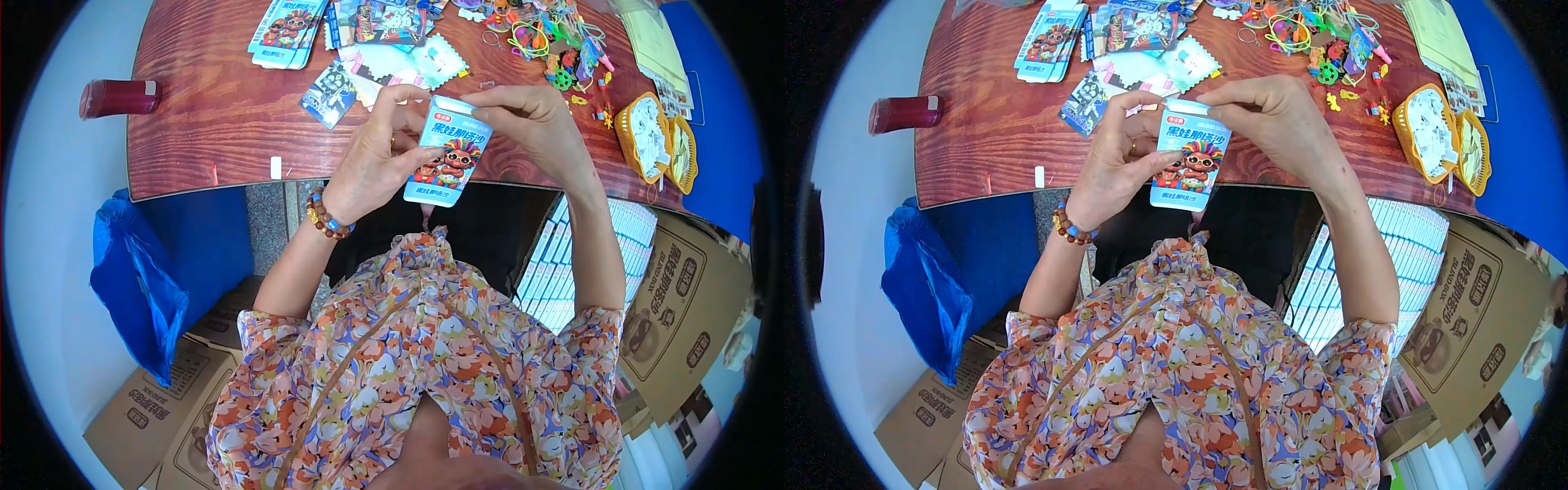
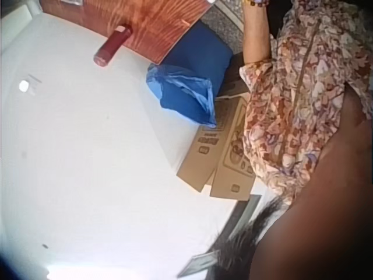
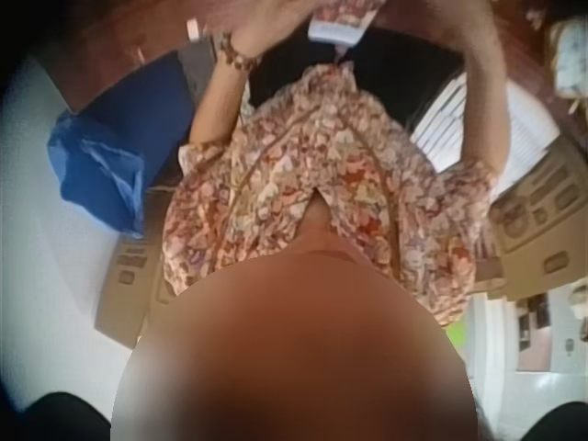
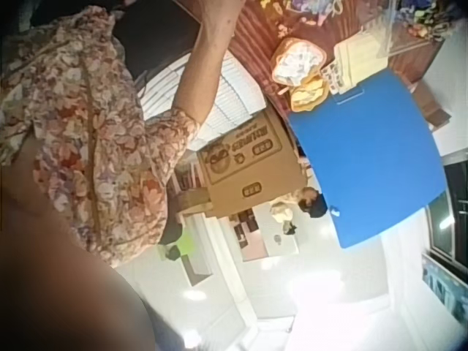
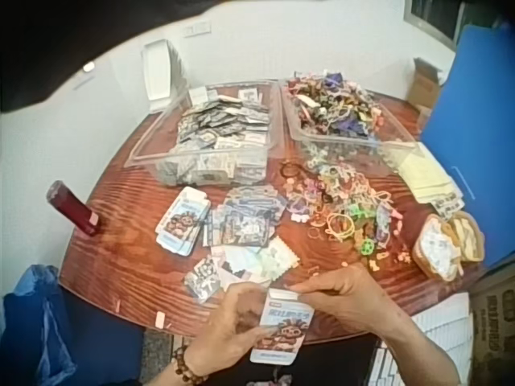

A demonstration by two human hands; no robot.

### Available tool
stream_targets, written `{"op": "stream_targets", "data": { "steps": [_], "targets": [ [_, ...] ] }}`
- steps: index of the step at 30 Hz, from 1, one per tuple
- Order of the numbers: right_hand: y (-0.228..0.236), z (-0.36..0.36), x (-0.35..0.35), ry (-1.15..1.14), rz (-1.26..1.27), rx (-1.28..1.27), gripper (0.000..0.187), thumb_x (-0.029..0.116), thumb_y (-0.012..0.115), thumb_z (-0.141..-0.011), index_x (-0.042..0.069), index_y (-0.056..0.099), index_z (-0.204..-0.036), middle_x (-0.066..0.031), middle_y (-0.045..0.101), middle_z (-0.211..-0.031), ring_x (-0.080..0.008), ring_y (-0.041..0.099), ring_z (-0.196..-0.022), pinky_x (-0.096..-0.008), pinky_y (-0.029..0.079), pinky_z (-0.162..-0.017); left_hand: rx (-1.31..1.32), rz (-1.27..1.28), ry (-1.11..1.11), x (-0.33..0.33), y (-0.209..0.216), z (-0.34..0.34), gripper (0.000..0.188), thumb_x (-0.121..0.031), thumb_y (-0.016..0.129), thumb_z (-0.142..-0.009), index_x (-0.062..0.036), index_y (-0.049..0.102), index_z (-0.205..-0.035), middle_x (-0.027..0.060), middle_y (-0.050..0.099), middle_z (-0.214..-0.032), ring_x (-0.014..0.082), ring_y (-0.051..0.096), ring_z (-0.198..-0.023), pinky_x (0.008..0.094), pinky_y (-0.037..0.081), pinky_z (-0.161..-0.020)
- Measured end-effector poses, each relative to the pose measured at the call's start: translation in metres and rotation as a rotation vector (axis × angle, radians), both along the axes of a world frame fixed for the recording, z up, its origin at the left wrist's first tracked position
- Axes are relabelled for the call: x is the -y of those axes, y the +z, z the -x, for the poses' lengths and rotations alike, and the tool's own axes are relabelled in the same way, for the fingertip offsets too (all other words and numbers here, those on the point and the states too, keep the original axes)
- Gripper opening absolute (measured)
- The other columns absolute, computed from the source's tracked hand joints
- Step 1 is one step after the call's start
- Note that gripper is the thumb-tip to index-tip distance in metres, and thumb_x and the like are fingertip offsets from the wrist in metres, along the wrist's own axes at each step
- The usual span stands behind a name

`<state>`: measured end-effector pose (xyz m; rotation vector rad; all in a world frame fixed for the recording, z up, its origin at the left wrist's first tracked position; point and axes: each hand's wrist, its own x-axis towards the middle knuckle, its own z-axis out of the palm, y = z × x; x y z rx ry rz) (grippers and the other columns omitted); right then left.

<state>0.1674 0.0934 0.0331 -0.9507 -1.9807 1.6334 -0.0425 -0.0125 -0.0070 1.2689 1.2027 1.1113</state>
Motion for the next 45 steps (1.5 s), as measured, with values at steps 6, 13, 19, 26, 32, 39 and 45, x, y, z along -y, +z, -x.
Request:
{"op": "stream_targets", "data": {
  "steps": [6, 13, 19, 26, 32, 39, 45],
  "targets": [
    [0.003, -0.005, 0.003, 0.074, -0.185, 0.150, 0.022, 0.004, 0.065, -0.093, 0.000, 0.071, -0.113, -0.0060, 0.074, -0.096, -0.0069, 0.066, -0.088, -0.0237, 0.054, -0.077, 0.042, 0.007, 0.048, 0.001, -0.008, -0.005, 0.061, -0.001, 0.074, -0.084, -0.0062, 0.037, -0.132, 0.0119, 0.065, -0.094, 0.0166, 0.069, -0.083, 0.0293, 0.056, -0.069],
    [-0.011, -0.010, 0.019, 0.113, -0.696, 0.137, 0.030, 0.006, 0.069, -0.088, 0.002, 0.068, -0.118, -0.0127, 0.070, -0.116, -0.0276, 0.069, -0.104, -0.0348, 0.056, -0.086, 0.064, 0.033, 0.018, 0.002, -0.001, -0.006, 0.064, 0.000, 0.072, -0.085, -0.0092, 0.041, -0.141, 0.0086, 0.063, -0.094, 0.0139, 0.066, -0.079, 0.0281, 0.055, -0.068],
    [-0.019, -0.017, 0.015, 0.139, -0.619, 0.060, 0.031, 0.005, 0.069, -0.086, 0.003, 0.068, -0.117, -0.0115, 0.070, -0.116, -0.0272, 0.068, -0.107, -0.0348, 0.054, -0.090, -0.033, 0.066, -0.078, 0.002, 0.001, -0.008, 0.059, 0.000, 0.070, -0.085, -0.0099, 0.050, -0.140, 0.0074, 0.061, -0.099, 0.0124, 0.065, -0.081, 0.0275, 0.055, -0.071],
    [-0.030, -0.010, 0.007, 0.156, -0.371, -0.130, 0.030, 0.002, 0.067, -0.087, 0.001, 0.069, -0.117, -0.0113, 0.070, -0.116, -0.0255, 0.067, -0.108, -0.0332, 0.052, -0.091, 0.065, 0.005, -0.041, 0.000, -0.010, -0.009, 0.064, 0.000, 0.071, -0.085, -0.0126, 0.048, -0.143, 0.0068, 0.061, -0.102, 0.0123, 0.066, -0.081, 0.0271, 0.056, -0.071],
    [-0.035, -0.009, 0.001, 0.177, -0.375, -0.112, 0.029, 0.001, 0.066, -0.089, 0.001, 0.069, -0.118, -0.0120, 0.070, -0.116, -0.0237, 0.065, -0.110, -0.0320, 0.051, -0.092, 0.057, 0.053, -0.022, 0.004, -0.011, -0.013, 0.061, -0.001, 0.072, -0.084, -0.0112, 0.051, -0.141, 0.0067, 0.061, -0.102, 0.0113, 0.065, -0.081, 0.0259, 0.055, -0.070],
    [-0.028, -0.005, 0.000, 0.195, -0.440, 0.002, 0.033, 0.006, 0.067, -0.089, 0.002, 0.066, -0.122, -0.0088, 0.066, -0.113, -0.0212, 0.064, -0.105, -0.0313, 0.051, -0.087, 0.040, -0.030, 0.013, -0.002, -0.015, -0.014, 0.071, -0.004, 0.075, -0.082, -0.0078, 0.042, -0.146, 0.0107, 0.067, -0.100, 0.0138, 0.067, -0.079, 0.0283, 0.056, -0.070],
    [-0.033, -0.009, -0.002, 0.275, -0.485, 0.084, 0.039, 0.007, 0.068, -0.090, 0.004, 0.064, -0.128, -0.0080, 0.065, -0.109, -0.0199, 0.064, -0.102, -0.0321, 0.050, -0.086, 0.115, 0.092, -0.008, -0.001, -0.013, -0.012, 0.080, -0.006, 0.076, -0.083, -0.0079, 0.032, -0.150, 0.0120, 0.070, -0.097, 0.0150, 0.069, -0.082, 0.0285, 0.056, -0.070]
  ]
}}
